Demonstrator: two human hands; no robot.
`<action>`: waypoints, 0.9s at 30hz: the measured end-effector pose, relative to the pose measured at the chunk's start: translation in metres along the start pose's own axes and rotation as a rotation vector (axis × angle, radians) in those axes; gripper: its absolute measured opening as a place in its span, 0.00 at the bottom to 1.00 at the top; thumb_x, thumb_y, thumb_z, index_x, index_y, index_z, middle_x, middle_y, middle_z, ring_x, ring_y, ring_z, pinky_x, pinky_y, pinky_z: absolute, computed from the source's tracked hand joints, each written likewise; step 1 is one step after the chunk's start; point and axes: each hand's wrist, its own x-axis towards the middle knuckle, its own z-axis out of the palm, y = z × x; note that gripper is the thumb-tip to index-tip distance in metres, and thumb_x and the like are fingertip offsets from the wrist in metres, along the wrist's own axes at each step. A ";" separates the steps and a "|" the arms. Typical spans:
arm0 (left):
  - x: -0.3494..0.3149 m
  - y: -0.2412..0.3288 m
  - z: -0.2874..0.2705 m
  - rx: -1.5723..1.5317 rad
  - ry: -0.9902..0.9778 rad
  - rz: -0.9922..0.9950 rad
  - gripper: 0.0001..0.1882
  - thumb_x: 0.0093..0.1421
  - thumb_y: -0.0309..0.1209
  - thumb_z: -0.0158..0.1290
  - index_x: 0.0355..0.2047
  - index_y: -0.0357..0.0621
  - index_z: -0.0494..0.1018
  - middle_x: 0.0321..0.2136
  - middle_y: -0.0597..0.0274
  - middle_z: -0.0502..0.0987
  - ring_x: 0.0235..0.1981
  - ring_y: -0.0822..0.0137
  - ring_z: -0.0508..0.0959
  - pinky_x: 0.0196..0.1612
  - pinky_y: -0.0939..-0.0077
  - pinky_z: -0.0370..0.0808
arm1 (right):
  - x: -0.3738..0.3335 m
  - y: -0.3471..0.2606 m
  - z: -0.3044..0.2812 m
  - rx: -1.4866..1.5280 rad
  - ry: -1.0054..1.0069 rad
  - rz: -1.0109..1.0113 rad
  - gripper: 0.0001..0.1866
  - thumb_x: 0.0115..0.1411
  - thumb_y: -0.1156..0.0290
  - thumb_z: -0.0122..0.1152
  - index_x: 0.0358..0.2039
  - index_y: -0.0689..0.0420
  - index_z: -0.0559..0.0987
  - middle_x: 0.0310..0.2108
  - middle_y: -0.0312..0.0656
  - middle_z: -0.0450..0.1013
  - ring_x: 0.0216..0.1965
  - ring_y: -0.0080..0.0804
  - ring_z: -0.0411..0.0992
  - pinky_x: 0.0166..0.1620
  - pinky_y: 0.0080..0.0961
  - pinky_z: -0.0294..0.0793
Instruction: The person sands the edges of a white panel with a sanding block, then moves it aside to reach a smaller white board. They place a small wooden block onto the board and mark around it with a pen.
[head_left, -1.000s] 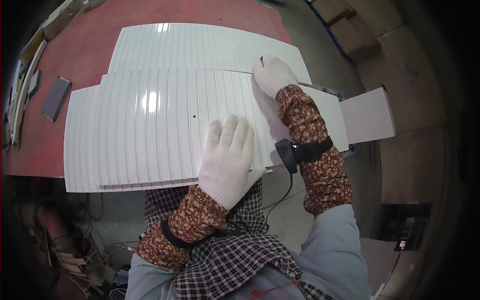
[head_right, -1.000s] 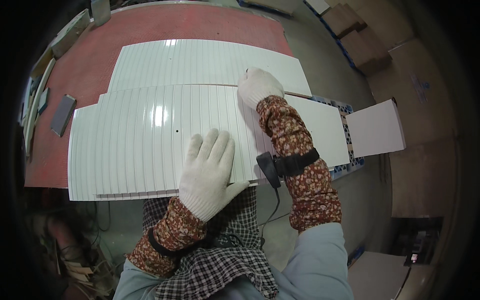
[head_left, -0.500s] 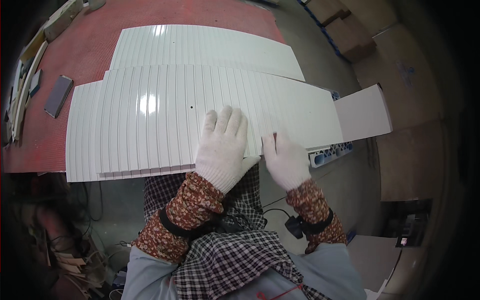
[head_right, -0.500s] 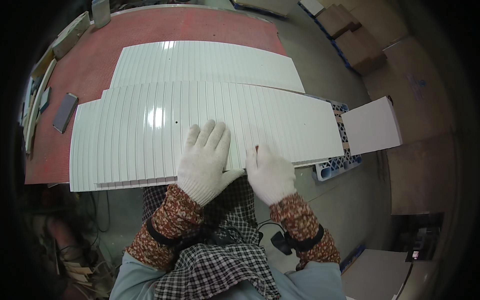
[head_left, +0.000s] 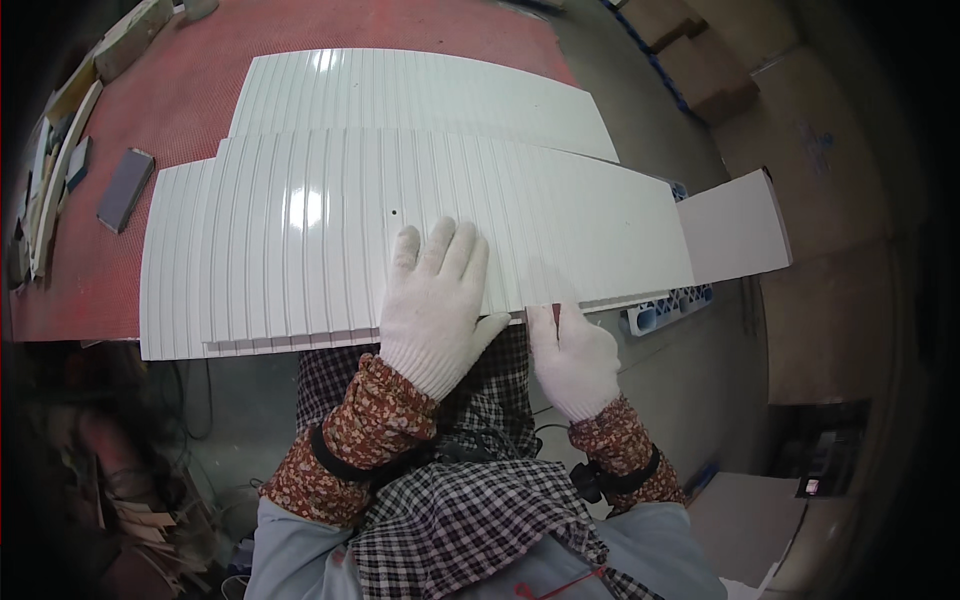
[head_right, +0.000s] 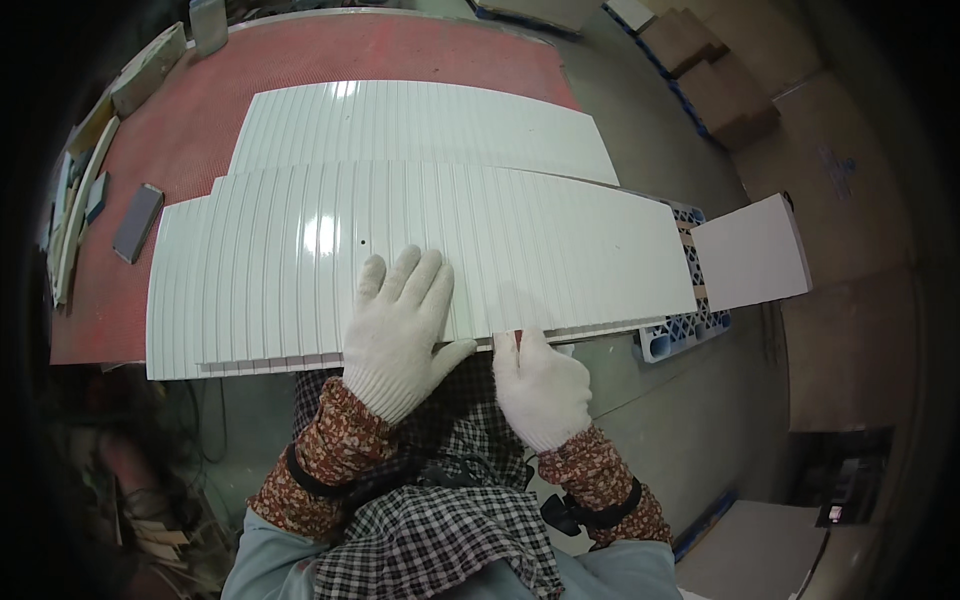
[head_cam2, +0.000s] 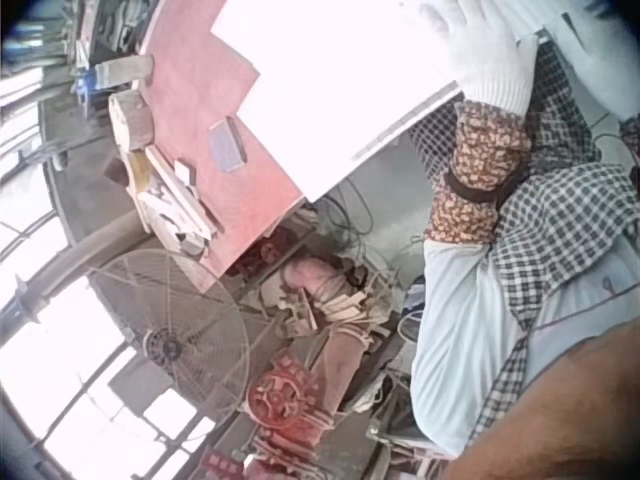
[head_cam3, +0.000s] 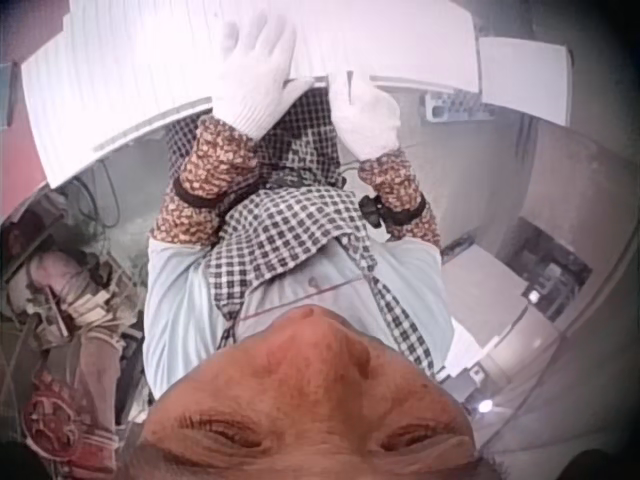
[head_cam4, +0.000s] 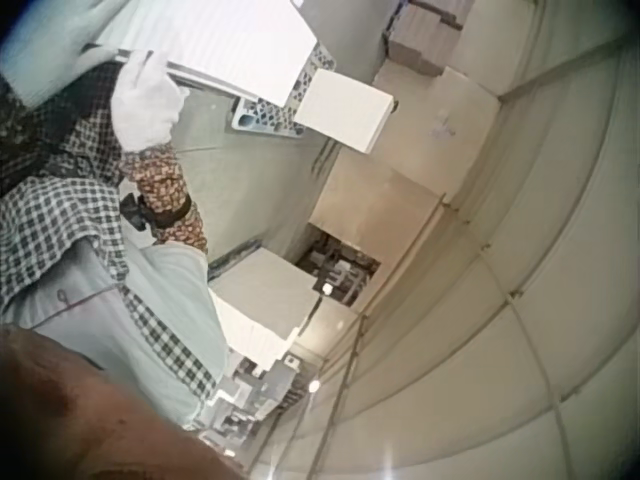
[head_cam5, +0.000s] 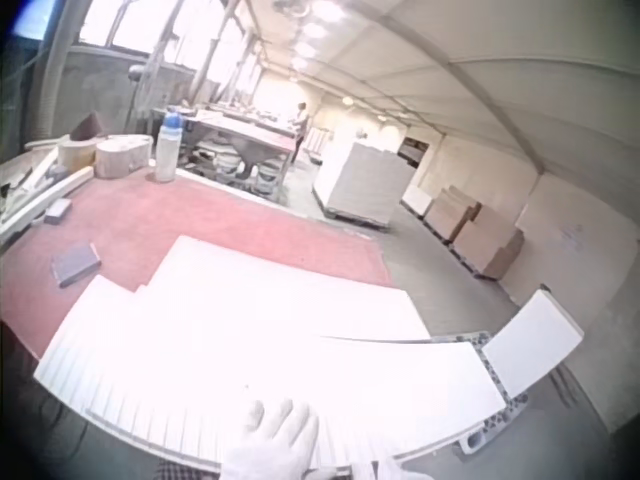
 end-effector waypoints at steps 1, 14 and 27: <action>-0.001 -0.001 0.000 0.005 0.015 0.007 0.45 0.57 0.52 0.66 0.65 0.31 0.68 0.65 0.46 0.70 0.71 0.49 0.64 0.74 0.41 0.57 | 0.001 0.000 0.000 -0.004 -0.013 0.010 0.18 0.74 0.56 0.55 0.39 0.60 0.78 0.25 0.53 0.78 0.29 0.55 0.80 0.36 0.48 0.79; -0.002 -0.002 -0.005 -0.057 0.041 0.012 0.45 0.51 0.49 0.70 0.62 0.31 0.71 0.63 0.47 0.71 0.69 0.49 0.66 0.72 0.43 0.60 | 0.138 -0.029 0.012 -0.281 -0.040 -0.065 0.23 0.74 0.54 0.44 0.42 0.60 0.80 0.37 0.58 0.81 0.40 0.56 0.81 0.47 0.52 0.79; -0.001 0.001 -0.005 -0.065 0.073 0.028 0.44 0.52 0.49 0.70 0.62 0.32 0.71 0.62 0.49 0.72 0.68 0.50 0.67 0.72 0.42 0.59 | 0.216 -0.045 0.011 -0.232 0.024 -0.075 0.27 0.72 0.53 0.43 0.45 0.63 0.82 0.46 0.62 0.80 0.51 0.60 0.78 0.58 0.51 0.75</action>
